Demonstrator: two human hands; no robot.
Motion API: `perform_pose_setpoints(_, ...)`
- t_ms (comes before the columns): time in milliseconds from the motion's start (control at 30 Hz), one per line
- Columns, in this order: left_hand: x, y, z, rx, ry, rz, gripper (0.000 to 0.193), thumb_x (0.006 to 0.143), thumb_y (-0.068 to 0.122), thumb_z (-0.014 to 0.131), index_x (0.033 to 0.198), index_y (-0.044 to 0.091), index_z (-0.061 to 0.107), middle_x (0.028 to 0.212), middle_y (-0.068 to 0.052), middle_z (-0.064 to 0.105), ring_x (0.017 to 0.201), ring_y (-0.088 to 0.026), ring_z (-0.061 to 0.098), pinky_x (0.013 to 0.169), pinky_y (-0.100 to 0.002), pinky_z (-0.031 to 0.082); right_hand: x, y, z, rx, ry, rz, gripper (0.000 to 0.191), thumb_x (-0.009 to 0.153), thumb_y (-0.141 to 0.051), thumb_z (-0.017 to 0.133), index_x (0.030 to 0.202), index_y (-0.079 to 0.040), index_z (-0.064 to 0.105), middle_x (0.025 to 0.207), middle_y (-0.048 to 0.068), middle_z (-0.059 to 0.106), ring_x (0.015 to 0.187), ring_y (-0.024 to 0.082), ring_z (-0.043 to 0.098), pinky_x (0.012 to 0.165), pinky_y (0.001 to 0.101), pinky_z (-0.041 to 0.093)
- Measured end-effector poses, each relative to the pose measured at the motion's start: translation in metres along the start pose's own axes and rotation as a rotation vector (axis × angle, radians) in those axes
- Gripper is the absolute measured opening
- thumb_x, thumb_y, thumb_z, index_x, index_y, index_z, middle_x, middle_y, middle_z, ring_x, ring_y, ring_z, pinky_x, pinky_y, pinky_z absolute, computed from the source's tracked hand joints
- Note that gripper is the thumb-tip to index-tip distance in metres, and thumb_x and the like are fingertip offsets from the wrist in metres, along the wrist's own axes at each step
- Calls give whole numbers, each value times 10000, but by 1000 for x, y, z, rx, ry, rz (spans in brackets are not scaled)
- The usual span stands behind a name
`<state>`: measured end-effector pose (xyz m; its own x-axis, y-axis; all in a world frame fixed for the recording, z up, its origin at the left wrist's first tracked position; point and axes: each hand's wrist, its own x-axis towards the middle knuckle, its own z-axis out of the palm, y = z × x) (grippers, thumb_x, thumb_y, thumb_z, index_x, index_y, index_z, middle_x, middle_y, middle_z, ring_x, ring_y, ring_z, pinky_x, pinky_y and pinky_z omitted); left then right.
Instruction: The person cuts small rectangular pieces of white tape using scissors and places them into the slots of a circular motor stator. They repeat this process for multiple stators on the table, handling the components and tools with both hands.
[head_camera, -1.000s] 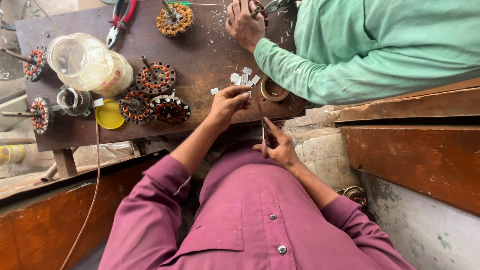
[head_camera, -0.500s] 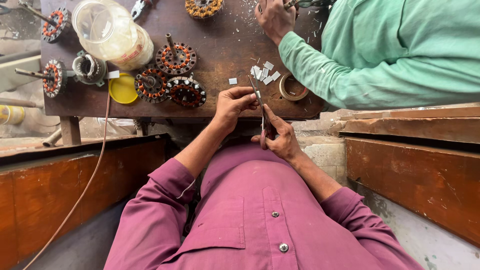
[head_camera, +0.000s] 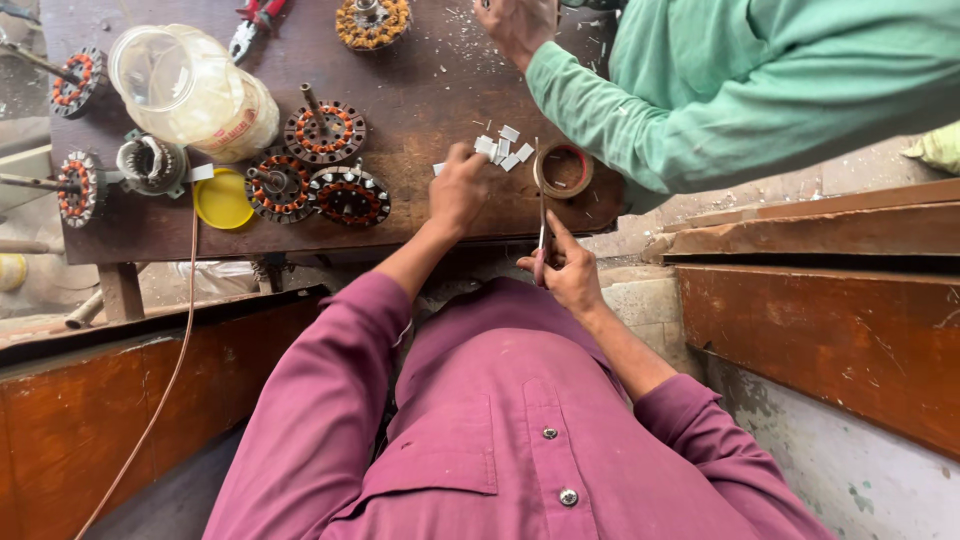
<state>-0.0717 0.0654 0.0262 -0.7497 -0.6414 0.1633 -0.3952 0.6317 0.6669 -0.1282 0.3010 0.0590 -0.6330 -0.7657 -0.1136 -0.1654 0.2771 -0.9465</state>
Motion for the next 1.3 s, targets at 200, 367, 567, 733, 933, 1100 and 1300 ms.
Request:
perform_pose_setpoints(200,32,21,37,157,-79,127,102,870,85,654,965,62,684,1129,-161,596,953,-371,661,793,-476,550,-22,5,-16,2,89,69,679,927,1,626,1564,-39,393,920,97,762,849,195,803,712,280,645)
perform_pose_setpoints(367,33,24,40,102,-69,172,99,824,69,676,917,63,709,969,-138,689,927,-354,678,790,-466,551,-37,-5,-17,6,83,103,672,927,-11,625,1560,-29,400,905,107,766,853,194,804,737,268,636)
perform_pose_setpoints(567,3,30,1,-844,-401,-256,217,926,121,750,1124,31,760,926,-80,770,784,-144,723,702,-310,594,-40,-23,-16,-33,-18,96,713,895,-7,612,1574,-37,395,742,95,754,808,167,811,728,261,622)
perform_pose_setpoints(733,-20,32,-47,-1020,-496,-404,183,911,103,759,1055,-10,765,865,-69,753,730,-126,730,670,-269,612,-31,-42,-11,-48,-106,-94,796,799,18,686,1553,-68,449,854,72,695,753,116,715,742,274,612)
perform_pose_setpoints(933,-27,24,-88,-939,-470,-308,159,913,105,780,1010,-20,778,783,-42,748,690,-98,704,645,-242,588,-14,-54,1,-90,-189,-218,848,790,18,736,1578,-109,450,914,52,656,762,88,608,763,281,582)
perform_pose_setpoints(1100,-34,20,-102,-961,-437,-298,147,905,85,797,1000,-26,783,775,-38,734,674,-84,677,626,-238,583,-8,-60,7,-103,-242,-268,884,752,0,790,1562,-107,452,881,57,644,731,87,579,729,272,565)
perform_pose_setpoints(1300,-34,15,-101,-962,-440,-305,182,881,93,800,1017,-24,774,773,-37,744,673,-93,696,628,-249,599,-6,-57,6,-115,-304,-256,835,808,4,729,1578,-76,419,814,70,661,704,91,663,727,288,614)
